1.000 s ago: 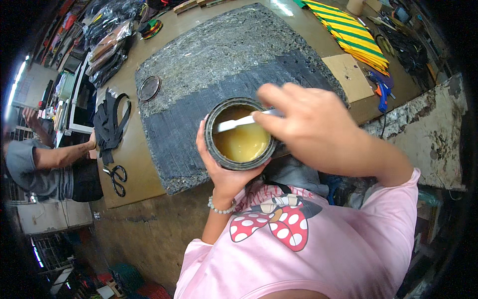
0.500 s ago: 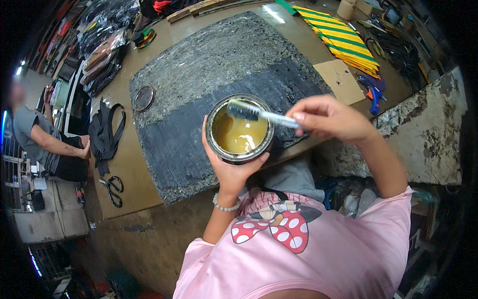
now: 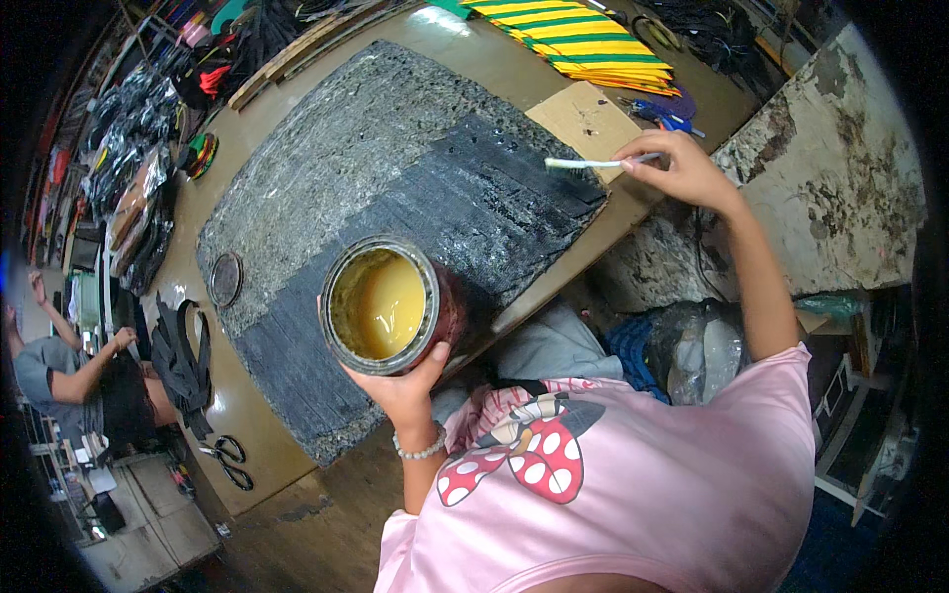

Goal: The person opens a metal can and uses a brush to apply a yellow substance onto a dark textured mat. They then pick up black fabric strips and place them onto the treated area of the mat.

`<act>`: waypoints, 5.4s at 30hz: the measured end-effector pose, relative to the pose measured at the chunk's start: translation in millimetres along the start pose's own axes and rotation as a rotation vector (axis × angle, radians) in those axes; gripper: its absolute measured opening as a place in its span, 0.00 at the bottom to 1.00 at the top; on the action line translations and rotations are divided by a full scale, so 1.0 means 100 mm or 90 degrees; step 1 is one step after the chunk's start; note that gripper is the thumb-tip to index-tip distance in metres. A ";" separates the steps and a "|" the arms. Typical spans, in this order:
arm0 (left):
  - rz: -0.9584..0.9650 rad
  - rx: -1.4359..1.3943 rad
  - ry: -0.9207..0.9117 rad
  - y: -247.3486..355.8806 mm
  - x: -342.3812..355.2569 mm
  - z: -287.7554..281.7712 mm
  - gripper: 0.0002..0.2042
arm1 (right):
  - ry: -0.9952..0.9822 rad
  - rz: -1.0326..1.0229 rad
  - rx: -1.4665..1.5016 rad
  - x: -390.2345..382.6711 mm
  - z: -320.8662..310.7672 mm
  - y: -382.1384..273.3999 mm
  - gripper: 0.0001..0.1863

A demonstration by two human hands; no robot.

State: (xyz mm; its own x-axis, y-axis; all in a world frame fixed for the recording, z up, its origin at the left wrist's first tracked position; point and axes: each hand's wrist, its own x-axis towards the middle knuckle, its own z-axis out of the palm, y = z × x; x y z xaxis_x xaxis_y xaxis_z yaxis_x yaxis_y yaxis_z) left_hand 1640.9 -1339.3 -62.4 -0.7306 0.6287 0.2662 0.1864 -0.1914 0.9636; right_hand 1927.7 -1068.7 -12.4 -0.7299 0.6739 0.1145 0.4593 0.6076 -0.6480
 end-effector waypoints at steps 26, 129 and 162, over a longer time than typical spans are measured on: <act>0.024 0.030 -0.006 -0.02 -0.11 -0.13 0.55 | -0.121 -0.078 -0.248 -0.30 -0.09 0.11 0.08; -0.029 0.877 -0.007 -0.64 2.72 -2.20 0.55 | 0.485 0.053 0.416 -0.20 0.89 0.91 0.18; -0.052 0.847 -0.359 -0.21 3.12 -0.55 0.42 | 0.622 0.148 0.322 -0.16 1.05 0.88 0.20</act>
State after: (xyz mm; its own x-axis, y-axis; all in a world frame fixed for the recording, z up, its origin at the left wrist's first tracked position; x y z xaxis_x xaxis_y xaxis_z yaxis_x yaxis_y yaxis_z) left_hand 1372.9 -1180.1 -0.9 -0.4756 0.8716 -0.1189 0.8485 0.4902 0.1992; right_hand 1926.5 -1070.1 -150.3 0.1582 0.9240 0.3480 0.1130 0.3332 -0.9361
